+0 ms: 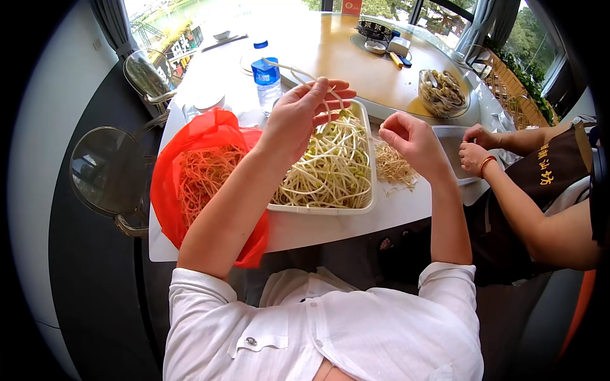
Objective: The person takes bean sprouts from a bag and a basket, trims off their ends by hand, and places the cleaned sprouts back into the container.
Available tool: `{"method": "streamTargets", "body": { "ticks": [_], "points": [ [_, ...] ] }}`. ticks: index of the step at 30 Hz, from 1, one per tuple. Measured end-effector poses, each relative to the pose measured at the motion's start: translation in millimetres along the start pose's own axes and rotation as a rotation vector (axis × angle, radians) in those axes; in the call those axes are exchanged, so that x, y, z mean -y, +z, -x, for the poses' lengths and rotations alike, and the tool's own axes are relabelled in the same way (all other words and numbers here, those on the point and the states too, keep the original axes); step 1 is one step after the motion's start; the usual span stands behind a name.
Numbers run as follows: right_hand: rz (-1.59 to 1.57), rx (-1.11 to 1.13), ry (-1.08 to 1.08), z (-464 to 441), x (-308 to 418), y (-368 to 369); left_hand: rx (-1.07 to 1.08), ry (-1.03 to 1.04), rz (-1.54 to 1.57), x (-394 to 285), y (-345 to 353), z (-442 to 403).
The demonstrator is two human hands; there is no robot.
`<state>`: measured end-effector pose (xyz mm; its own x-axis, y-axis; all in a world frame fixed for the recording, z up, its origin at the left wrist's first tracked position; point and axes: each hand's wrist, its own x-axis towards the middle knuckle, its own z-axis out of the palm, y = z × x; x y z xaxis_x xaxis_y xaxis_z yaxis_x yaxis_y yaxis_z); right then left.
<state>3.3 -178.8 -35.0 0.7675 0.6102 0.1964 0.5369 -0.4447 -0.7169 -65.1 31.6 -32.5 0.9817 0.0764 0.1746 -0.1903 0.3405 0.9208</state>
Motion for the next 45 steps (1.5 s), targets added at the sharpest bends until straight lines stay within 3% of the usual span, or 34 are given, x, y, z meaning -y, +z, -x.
{"method": "streamTargets", "body": {
  "ticks": [1,3,4,10,14,17,19,20,23,25,26,31,35,38,39,41,45],
  "points": [
    [-0.003,-0.014,0.012,3,-3,-2,0.027,-0.023,-0.036,5,9,-4],
    [-0.093,-0.389,-0.252,8,4,0,0.106,-0.086,-0.058,15,26,-14],
    [0.004,-0.472,-0.348,9,10,0,0.127,-0.096,-0.059,18,36,-16],
    [0.385,-0.698,-0.584,2,-17,4,0.084,-0.247,-0.083,27,63,-23],
    [0.294,-0.661,-0.552,8,-24,3,0.095,-0.226,-0.170,25,62,-22],
    [0.309,-0.800,-0.405,11,-40,-7,0.125,-0.197,-0.206,16,54,-24],
    [0.217,-0.786,-0.224,17,-64,-6,0.110,-0.176,-0.229,12,47,-24],
    [0.207,-0.783,-0.237,18,-82,-1,0.131,-0.153,-0.248,11,44,-23],
    [0.744,-0.248,0.009,30,-140,19,0.190,-0.114,-0.267,7,34,-20],
    [0.719,-0.450,-0.178,37,-145,26,0.176,-0.109,-0.319,6,31,-18],
    [0.715,-0.441,-0.182,36,-148,25,0.182,-0.073,-0.353,3,29,-16],
    [0.576,-0.489,-0.015,37,-133,21,0.174,-0.074,-0.404,-12,18,-18],
    [0.562,-0.459,-0.031,38,-137,28,0.150,-0.078,-0.470,-14,3,-22],
    [0.493,-0.451,0.024,40,-131,29,0.119,-0.097,-0.856,-8,-10,-32],
    [0.502,-0.497,-0.009,40,-130,30,0.129,-0.097,-0.850,-7,-10,-32],
    [0.520,-0.546,-0.028,42,-134,25,0.071,0.083,-1.640,-7,-8,-33],
    [0.492,-0.574,-0.023,38,-141,15,0.245,0.086,-1.570,8,-29,-29]
  ]
}}
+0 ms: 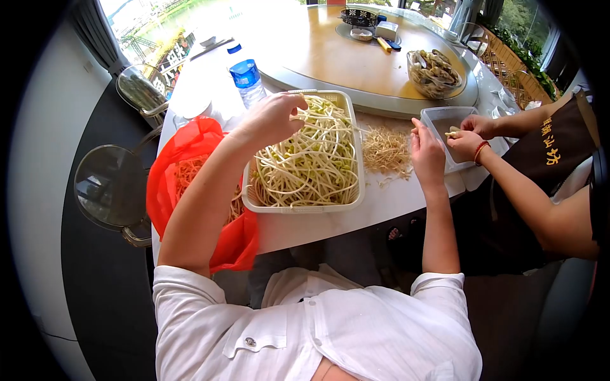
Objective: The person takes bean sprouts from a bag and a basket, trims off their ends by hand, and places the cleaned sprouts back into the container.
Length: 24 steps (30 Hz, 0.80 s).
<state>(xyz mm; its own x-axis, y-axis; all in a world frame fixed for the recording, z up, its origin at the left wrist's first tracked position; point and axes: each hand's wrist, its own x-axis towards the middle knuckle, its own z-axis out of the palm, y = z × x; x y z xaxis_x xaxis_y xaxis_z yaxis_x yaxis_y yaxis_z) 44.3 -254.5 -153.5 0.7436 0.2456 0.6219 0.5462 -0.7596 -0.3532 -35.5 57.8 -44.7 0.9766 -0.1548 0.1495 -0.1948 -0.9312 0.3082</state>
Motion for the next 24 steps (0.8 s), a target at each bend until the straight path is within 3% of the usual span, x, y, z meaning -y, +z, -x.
{"method": "streamTargets", "body": {
  "ticks": [3,5,8,9,11,12,14,18,19,21,24],
  "points": [
    [-0.037,-0.035,-0.049,-4,-2,-6,-0.040,0.044,0.060,4,-5,5],
    [-0.257,-0.112,0.119,-10,13,-12,-0.104,0.046,0.123,4,-14,12],
    [-0.069,-0.005,0.216,-11,30,-20,-0.213,0.019,0.158,10,-25,27],
    [-0.077,0.011,0.206,-8,34,-13,-0.240,0.022,0.216,13,-29,36],
    [0.090,-0.006,-0.162,0,35,-1,-0.286,-0.022,0.252,20,-32,58],
    [0.103,0.005,-0.160,4,30,2,-0.305,-0.045,0.284,22,-34,71],
    [0.083,0.235,-0.026,10,14,6,-0.370,-0.077,0.346,26,-35,100],
    [0.023,0.151,0.050,12,-8,3,-0.479,-0.241,0.401,38,-24,163],
    [-0.027,0.010,-0.024,11,-1,2,-0.505,-0.303,0.409,43,-20,174],
    [0.084,0.066,0.068,12,0,2,-0.584,-0.397,0.503,59,-4,198],
    [-0.091,0.032,0.134,18,15,10,-0.776,-0.551,0.547,63,6,230]
  ]
}}
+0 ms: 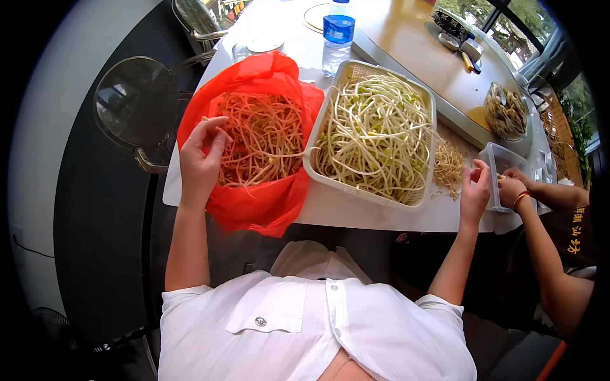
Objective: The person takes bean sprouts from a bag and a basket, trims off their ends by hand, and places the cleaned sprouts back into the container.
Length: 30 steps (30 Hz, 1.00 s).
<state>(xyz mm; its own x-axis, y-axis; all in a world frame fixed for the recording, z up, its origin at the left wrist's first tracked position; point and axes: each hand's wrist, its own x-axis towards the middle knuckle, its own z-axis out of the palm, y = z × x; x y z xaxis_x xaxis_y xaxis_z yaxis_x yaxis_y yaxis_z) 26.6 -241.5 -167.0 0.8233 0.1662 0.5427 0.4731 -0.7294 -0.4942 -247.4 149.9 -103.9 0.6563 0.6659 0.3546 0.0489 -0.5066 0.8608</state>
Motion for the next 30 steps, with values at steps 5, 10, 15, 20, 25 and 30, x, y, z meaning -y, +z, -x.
{"method": "streamTargets", "body": {
  "ticks": [5,10,15,20,25,30],
  "points": [
    [-0.026,-0.050,-0.065,1,21,13,0.116,0.182,-0.239,6,2,12],
    [-0.054,-0.057,-0.079,-3,37,14,0.232,0.440,-0.434,8,38,9],
    [-0.047,-0.123,-0.118,1,50,2,0.277,0.393,-0.377,-3,39,-5],
    [-0.221,-0.183,-0.134,1,67,-9,0.187,-0.142,0.547,-30,28,-21],
    [-0.320,-0.172,-0.200,2,88,-6,0.343,-0.204,0.959,-33,44,-34],
    [-0.359,-0.102,-0.171,11,99,-12,0.433,-0.202,0.985,-52,70,-33]
  ]
}}
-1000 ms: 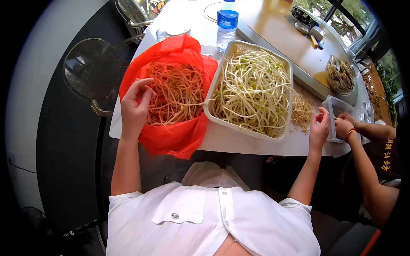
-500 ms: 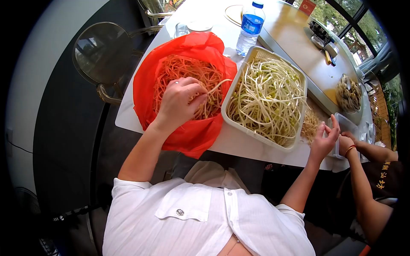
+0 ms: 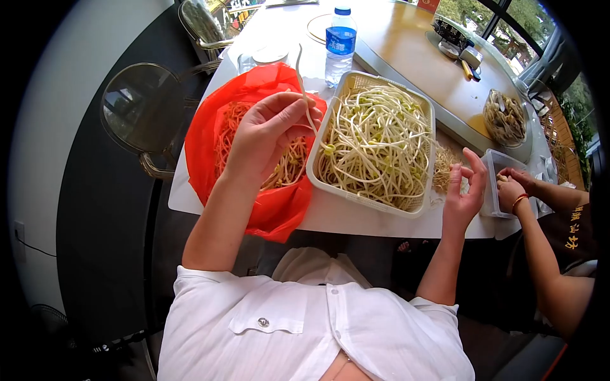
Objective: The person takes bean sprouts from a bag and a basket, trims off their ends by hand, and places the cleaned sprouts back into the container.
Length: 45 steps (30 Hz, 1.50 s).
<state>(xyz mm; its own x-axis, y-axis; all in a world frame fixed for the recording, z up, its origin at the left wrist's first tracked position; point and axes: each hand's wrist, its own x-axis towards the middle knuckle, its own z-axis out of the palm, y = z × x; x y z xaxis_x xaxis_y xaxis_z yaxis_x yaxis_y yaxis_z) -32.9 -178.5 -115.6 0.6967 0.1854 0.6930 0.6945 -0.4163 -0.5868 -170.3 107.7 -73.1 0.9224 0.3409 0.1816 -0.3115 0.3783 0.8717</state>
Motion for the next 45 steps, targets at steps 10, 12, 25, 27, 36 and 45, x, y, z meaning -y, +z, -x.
{"method": "streamTargets", "body": {
  "ticks": [10,12,25,27,36,45],
  "points": [
    [0.012,-0.048,0.014,5,-9,-14,0.089,0.213,-0.860,36,57,-44],
    [-0.057,-0.077,0.011,6,-11,-16,0.096,0.232,-0.910,34,69,-40],
    [-0.226,-0.050,-0.060,-13,10,-29,0.454,0.696,-1.363,62,135,-18],
    [-0.098,-0.160,0.045,-12,-12,-38,0.414,0.639,-1.347,61,124,-19],
    [0.393,-0.038,-0.237,13,8,-22,0.535,0.542,-1.585,86,157,-27],
    [0.763,0.146,-0.163,18,-98,-28,0.521,0.616,-1.373,75,133,3]
  ]
}}
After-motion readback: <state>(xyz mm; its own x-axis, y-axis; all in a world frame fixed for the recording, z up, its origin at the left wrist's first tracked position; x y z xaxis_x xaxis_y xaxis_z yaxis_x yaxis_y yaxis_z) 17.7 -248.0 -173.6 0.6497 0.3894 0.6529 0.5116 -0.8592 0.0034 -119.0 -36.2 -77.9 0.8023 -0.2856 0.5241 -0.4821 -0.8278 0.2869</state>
